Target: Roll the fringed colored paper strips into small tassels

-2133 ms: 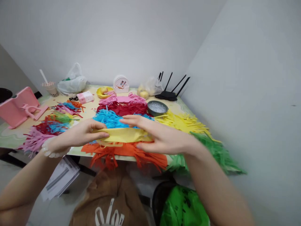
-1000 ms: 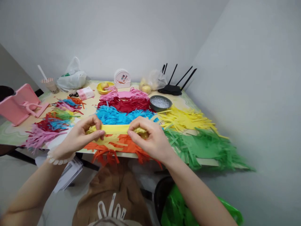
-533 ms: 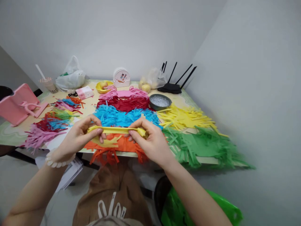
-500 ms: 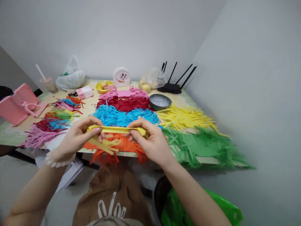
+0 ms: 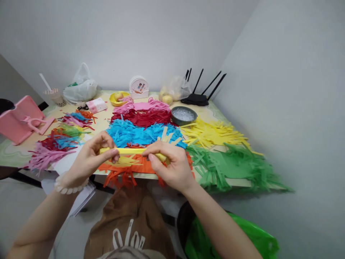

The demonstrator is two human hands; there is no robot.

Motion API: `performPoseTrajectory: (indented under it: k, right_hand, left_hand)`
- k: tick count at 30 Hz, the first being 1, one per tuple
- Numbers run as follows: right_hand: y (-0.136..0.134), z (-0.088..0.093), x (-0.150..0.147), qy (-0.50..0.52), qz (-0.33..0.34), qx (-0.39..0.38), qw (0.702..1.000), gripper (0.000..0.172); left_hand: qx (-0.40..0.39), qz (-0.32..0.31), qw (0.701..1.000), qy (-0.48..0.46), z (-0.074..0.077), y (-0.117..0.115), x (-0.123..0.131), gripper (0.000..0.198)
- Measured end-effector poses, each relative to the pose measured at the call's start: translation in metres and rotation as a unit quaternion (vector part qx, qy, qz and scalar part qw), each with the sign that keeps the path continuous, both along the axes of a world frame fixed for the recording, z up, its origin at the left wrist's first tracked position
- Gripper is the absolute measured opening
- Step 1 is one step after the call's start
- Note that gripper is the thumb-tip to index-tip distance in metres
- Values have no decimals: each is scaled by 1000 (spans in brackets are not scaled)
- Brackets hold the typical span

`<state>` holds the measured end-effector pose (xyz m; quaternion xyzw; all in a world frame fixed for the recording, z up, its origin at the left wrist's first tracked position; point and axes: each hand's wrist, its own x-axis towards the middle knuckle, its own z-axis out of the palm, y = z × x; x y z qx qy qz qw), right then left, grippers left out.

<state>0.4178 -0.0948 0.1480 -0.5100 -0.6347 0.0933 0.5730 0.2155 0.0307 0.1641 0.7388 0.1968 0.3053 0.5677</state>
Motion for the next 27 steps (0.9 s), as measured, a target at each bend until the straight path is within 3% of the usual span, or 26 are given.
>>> performPoseTrajectory:
  k: [4, 7, 9, 13, 19, 24, 27]
  right_hand:
    - [-2, -1, 1, -81, -74, -17, 994, 11]
    - [-2, -2, 1, -110, -93, -48, 988, 14]
    - [-1, -1, 1, -92, -92, -68, 989, 7]
    - [0, -1, 0, 77, -7, -115, 990, 4]
    - [5, -5, 0, 240, 93, -107, 960, 8]
    - [13, -9, 4, 289, 136, -112, 941, 6]
    - [16, -11, 4, 299, 136, -105, 939, 8]
  left_hand:
    - [186, 26, 980, 72, 0, 1, 0, 17]
    - [251, 32, 961, 110, 1, 2, -1, 9]
    - [227, 28, 968, 101, 2, 2, -1, 10]
    - [55, -26, 998, 34, 2, 0, -1, 13]
    - [-108, -67, 991, -27, -5, 3, 1, 17]
    - [-149, -72, 984, -64, -16, 6, 6, 19]
    - [-112, -78, 988, -68, -20, 9, 5, 20]
